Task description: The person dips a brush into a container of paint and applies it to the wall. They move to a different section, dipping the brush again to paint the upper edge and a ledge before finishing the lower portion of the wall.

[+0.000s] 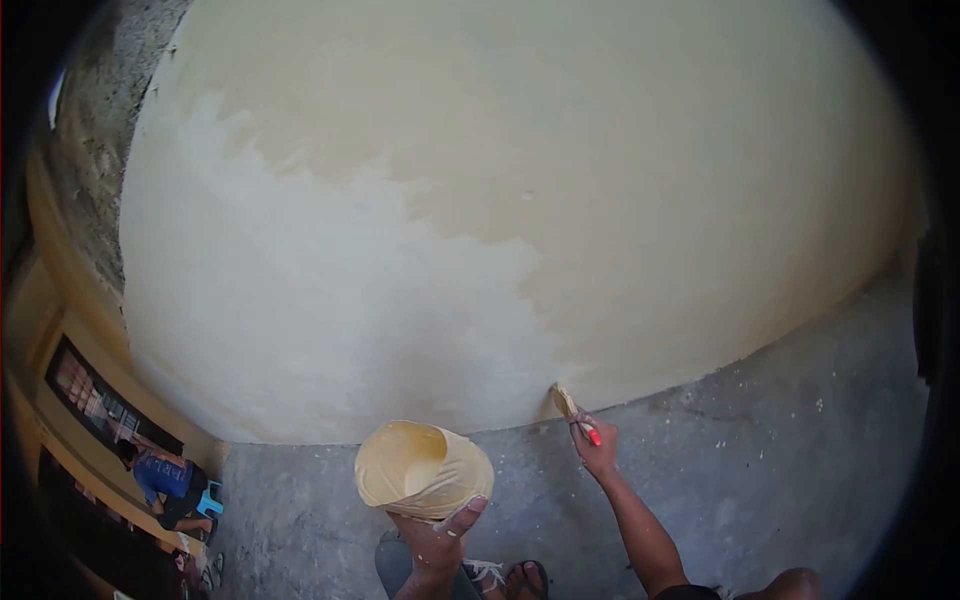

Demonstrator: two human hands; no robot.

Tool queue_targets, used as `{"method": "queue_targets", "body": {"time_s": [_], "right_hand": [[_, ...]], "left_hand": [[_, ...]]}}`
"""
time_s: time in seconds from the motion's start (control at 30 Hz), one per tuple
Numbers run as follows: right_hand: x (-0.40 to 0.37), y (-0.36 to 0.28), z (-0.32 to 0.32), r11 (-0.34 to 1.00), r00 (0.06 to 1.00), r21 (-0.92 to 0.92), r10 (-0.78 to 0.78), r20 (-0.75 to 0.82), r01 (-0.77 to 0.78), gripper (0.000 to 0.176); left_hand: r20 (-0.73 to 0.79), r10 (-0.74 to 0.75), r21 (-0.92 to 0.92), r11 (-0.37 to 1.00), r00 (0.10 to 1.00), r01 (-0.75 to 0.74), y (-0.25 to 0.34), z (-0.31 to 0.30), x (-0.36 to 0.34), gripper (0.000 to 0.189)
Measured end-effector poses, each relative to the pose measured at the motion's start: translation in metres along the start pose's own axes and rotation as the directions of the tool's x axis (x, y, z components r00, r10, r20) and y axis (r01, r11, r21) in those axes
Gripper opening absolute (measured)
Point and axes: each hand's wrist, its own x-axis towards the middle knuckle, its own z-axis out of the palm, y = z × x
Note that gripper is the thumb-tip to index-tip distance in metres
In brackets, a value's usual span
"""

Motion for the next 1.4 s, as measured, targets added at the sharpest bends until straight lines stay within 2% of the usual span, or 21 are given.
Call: {"method": "queue_targets", "body": {"time_s": [0.03, 0.07, 0.13, 0.17, 0.23, 0.3, 0.4, 0.43, 0.47, 0.63, 0.7, 0.83, 0.9, 0.97, 1.07, 1.1, 1.17, 1.27, 1.3, 1.33, 1.4], "right_hand": [[0.008, -0.011, -0.005, 0.992, 0.998, 0.101, 0.07, -0.006, -0.069, 0.009], [0.022, -0.021, -0.009, 0.993, 0.999, 0.11, 0.034, 0.001, -0.034, 0.009], [0.053, -0.053, -0.026, 0.792, 0.925, 0.556, 0.367, -0.102, -0.252, 0.015], [0.069, -0.075, -0.039, 0.8, 0.933, 0.553, 0.344, -0.103, -0.233, 0.015], [0.105, -0.129, -0.068, 0.617, 0.911, 0.733, 0.413, 0.009, -0.287, 0.02], [0.138, -0.185, -0.089, 0.556, 0.921, 0.77, 0.376, 0.105, -0.314, 0.018], [0.18, -0.257, -0.11, 0.628, 0.936, 0.695, 0.237, 0.259, -0.351, 0.019], [0.195, -0.276, -0.114, 0.628, 0.935, 0.695, 0.18, 0.307, -0.349, 0.02], [0.209, -0.29, -0.119, 0.658, 0.928, 0.66, 0.191, 0.321, -0.364, 0.022], [0.24, -0.325, -0.14, 0.685, 0.935, 0.636, 0.277, 0.223, -0.355, 0.04], [0.244, -0.313, -0.153, 0.694, 0.923, 0.61, 0.262, 0.282, -0.383, 0.044], [0.235, -0.305, -0.156, 0.62, 0.9, 0.658, 0.36, 0.245, -0.427, 0.039], [0.231, -0.281, -0.172, 0.526, 0.876, 0.701, 0.31, 0.37, -0.482, 0.042], [0.216, -0.311, -0.163, 0.562, 0.87, 0.665, 0.351, 0.347, -0.492, 0.047], [0.209, -0.312, -0.167, 0.764, 0.933, 0.546, 0.214, 0.29, -0.345, 0.045], [0.212, -0.307, -0.17, 0.768, 0.928, 0.53, 0.238, 0.285, -0.36, 0.045], [0.217, -0.29, -0.178, 0.793, 0.932, 0.528, 0.131, 0.339, -0.304, 0.041], [0.223, -0.288, -0.181, 0.828, 0.964, 0.539, 0.005, 0.266, -0.154, 0.037], [0.227, -0.288, -0.183, 0.842, 0.962, 0.532, -0.059, 0.267, -0.096, 0.036], [0.226, -0.297, -0.184, 0.876, 0.958, 0.48, -0.101, 0.269, -0.042, 0.036], [0.221, -0.317, -0.184, 0.916, 0.918, 0.399, -0.193, 0.347, 0.042, 0.034]], "left_hand": [[-0.026, 0.036, -0.011, 0.999, 0.999, -0.036, 0.001, 0.0, -0.001, 0.099], [0.009, 0.037, 0.016, 0.999, 0.999, -0.037, 0.001, 0.0, -0.001, 0.094], [0.074, 0.052, -0.025, 0.998, 0.996, -0.05, 0.009, 0.011, 0.002, 0.088], [0.066, 0.068, -0.042, 0.997, 0.996, -0.066, 0.009, 0.014, 0.003, 0.088], [0.1, 0.142, -0.064, 0.989, 0.985, -0.136, 0.007, 0.018, 0.001, 0.086], [0.156, 0.114, -0.105, 0.99, 0.981, -0.099, 0.019, 0.029, 0.002, 0.085], [0.297, 0.055, -0.012, 0.998, 0.953, -0.054, 0.033, 0.041, 0.008, 0.081], [0.265, 0.043, -0.088, 0.996, 0.963, -0.02, 0.03, 0.046, 0.006, 0.082], [0.235, 0.035, -0.164, 0.986, 0.971, 0.004, 0.023, 0.053, 0.006, 0.084], [0.274, 0.003, -0.115, 0.993, 0.962, 0.03, 0.023, 0.069, 0.002, 0.093], [0.291, -0.034, -0.145, 0.986, 0.956, 0.079, 0.03, 0.068, 0.003, 0.094], [0.298, -0.009, -0.126, 0.991, 0.955, 0.048, 0.03, 0.062, 0.016, 0.095], [0.324, -0.007, -0.137, 0.989, 0.946, 0.055, 0.023, 0.065, 0.004, 0.095], [0.32, 0.043, -0.062, 0.998, 0.946, -0.025, 0.023, 0.066, 0.004, 0.096], [0.311, 0.032, -0.067, 0.998, 0.95, -0.012, 0.016, 0.073, 0.002, 0.096], [0.32, 0.008, -0.071, 0.997, 0.947, 0.016, 0.011, 0.076, 0.003, 0.096], [0.308, 0.03, -0.064, 0.998, 0.951, -0.01, -0.001, 0.079, 0.0, 0.095], [0.335, -0.05, 0.028, 0.999, 0.941, 0.043, -0.014, 0.082, -0.005, 0.096], [0.32, -0.103, -0.034, 0.992, 0.942, 0.12, -0.016, 0.086, -0.009, 0.094], [0.359, -0.142, 0.053, 0.99, 0.923, 0.131, -0.019, 0.085, -0.008, 0.092], [0.412, -0.174, 0.074, 0.985, 0.894, 0.157, -0.008, 0.087, -0.004, 0.091]]}}
